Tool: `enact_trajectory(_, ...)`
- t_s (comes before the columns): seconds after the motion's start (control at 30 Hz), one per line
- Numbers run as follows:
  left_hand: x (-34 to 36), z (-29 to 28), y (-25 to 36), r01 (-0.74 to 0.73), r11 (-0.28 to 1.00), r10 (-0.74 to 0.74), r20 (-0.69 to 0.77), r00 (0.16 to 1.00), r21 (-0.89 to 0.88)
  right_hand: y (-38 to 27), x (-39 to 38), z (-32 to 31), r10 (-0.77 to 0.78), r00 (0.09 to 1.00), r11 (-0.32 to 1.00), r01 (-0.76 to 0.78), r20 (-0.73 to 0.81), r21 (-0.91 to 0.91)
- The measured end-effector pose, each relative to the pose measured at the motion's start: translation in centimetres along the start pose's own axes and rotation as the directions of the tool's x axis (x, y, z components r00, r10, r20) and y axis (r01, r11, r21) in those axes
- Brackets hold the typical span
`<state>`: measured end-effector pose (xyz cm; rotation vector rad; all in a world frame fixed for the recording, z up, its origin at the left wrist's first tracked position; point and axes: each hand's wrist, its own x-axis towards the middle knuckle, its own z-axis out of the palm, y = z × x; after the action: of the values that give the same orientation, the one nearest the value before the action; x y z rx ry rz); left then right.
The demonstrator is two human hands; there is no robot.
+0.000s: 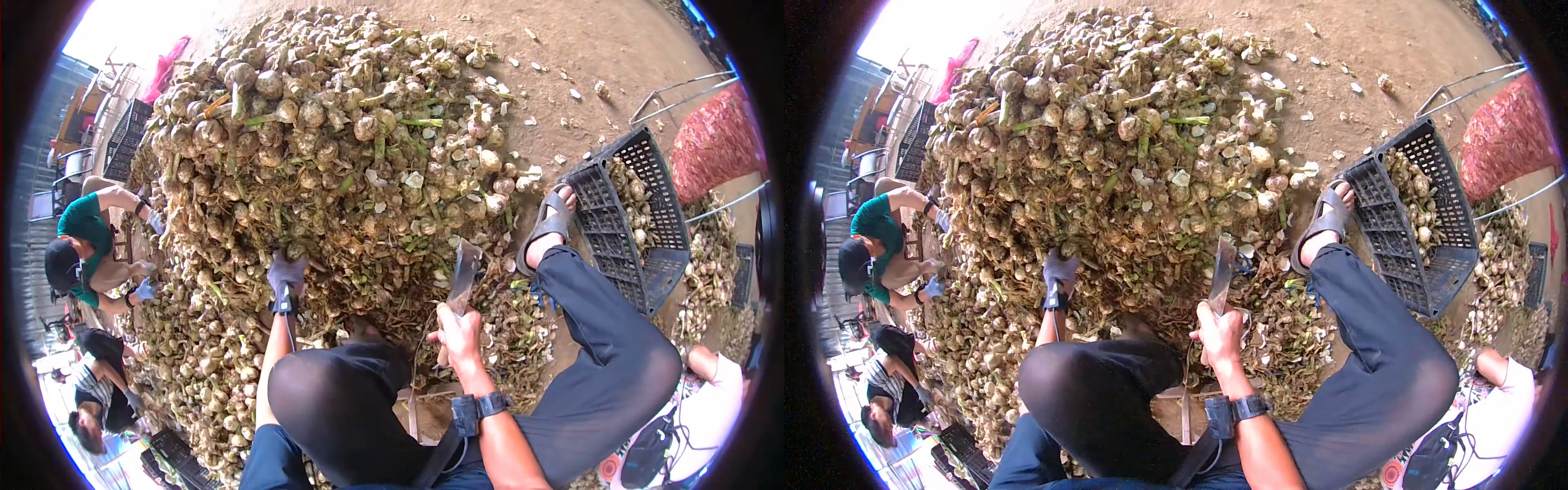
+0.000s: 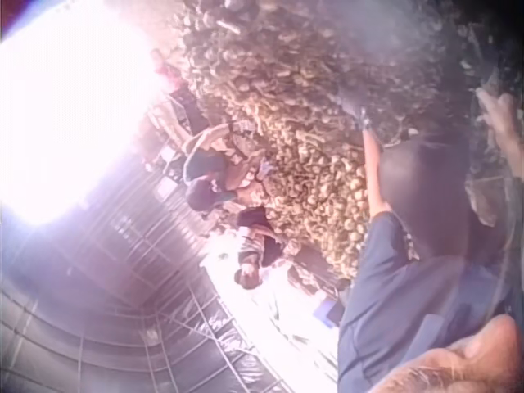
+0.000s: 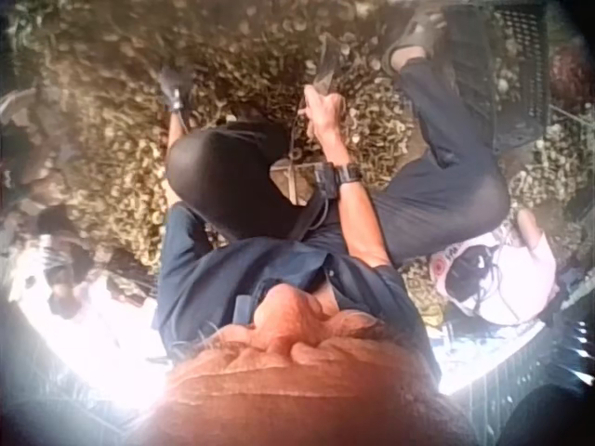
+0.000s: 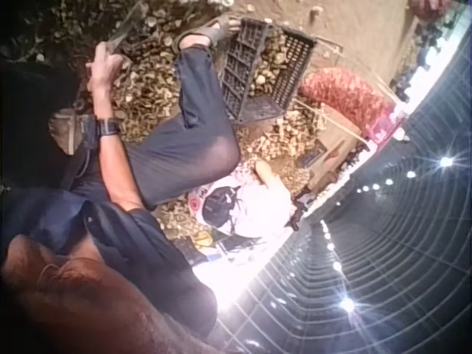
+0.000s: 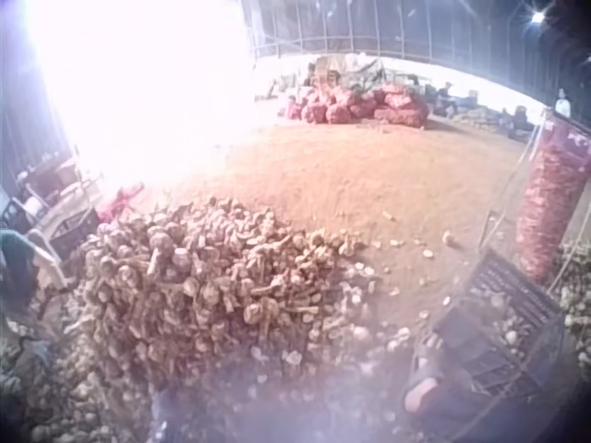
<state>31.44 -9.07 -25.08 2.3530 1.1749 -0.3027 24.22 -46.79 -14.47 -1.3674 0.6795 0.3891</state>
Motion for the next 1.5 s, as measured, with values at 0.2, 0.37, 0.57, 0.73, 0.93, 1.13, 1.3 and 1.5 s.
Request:
enact_trajectory(0.2,-4.8,-5.1,1.6,0.172,0.137,0.212,0.198,0.957,-0.976,-1.5,-0.8,0.8,-0.042,0.999,0.999,0.041,0.024,0.032)
enact_trajectory(0.37,-11.8,-14.5,9.5,0.002,0.133,0.467,0.064,0.882,-0.991,-1.7,-2.1,0.3,-0.048,0.998,0.975,0.039,0.031,0.22)
enact_trajectory(0.57,-17.3,-22.0,14.1,-0.277,0.068,0.654,-0.167,0.738,-0.958,-2.4,-4.4,-0.3,-0.192,0.973,0.964,0.163,0.13,0.211)
enact_trajectory(0.73,-23.2,-23.8,17.0,-0.352,0.115,0.768,-0.141,0.625,-0.929,-6.2,-6.6,-1.8,-0.265,0.96,0.94,0.235,0.092,0.249)
enact_trajectory(0.93,-28.1,-20.4,16.6,-0.285,0.251,0.794,0.028,0.608,-0.925,-12.2,-9.4,-2.1,-0.717,0.695,0.682,0.715,0.052,-0.153)
enact_trajectory(1.13,-31.4,-17.1,15.6,-0.245,0.445,0.799,0.258,0.543,-0.861,-14.5,-12.8,-2.8,-0.878,0.421,0.291,0.848,0.229,-0.443)
enact_trajectory(1.3,-28.6,-14.3,12.8,-0.561,0.405,0.903,0.218,0.371,-0.722,-14.6,-13.8,-2.0,-0.865,0.307,0.095,0.877,0.397,-0.471)
enact_trajectory(1.5,-29.6,-14.5,14.6,-0.474,0.449,0.872,0.255,0.418,-0.758,-13.8,-13.1,-1.6,-0.869,0.265,0.075,0.906,0.418,-0.417)
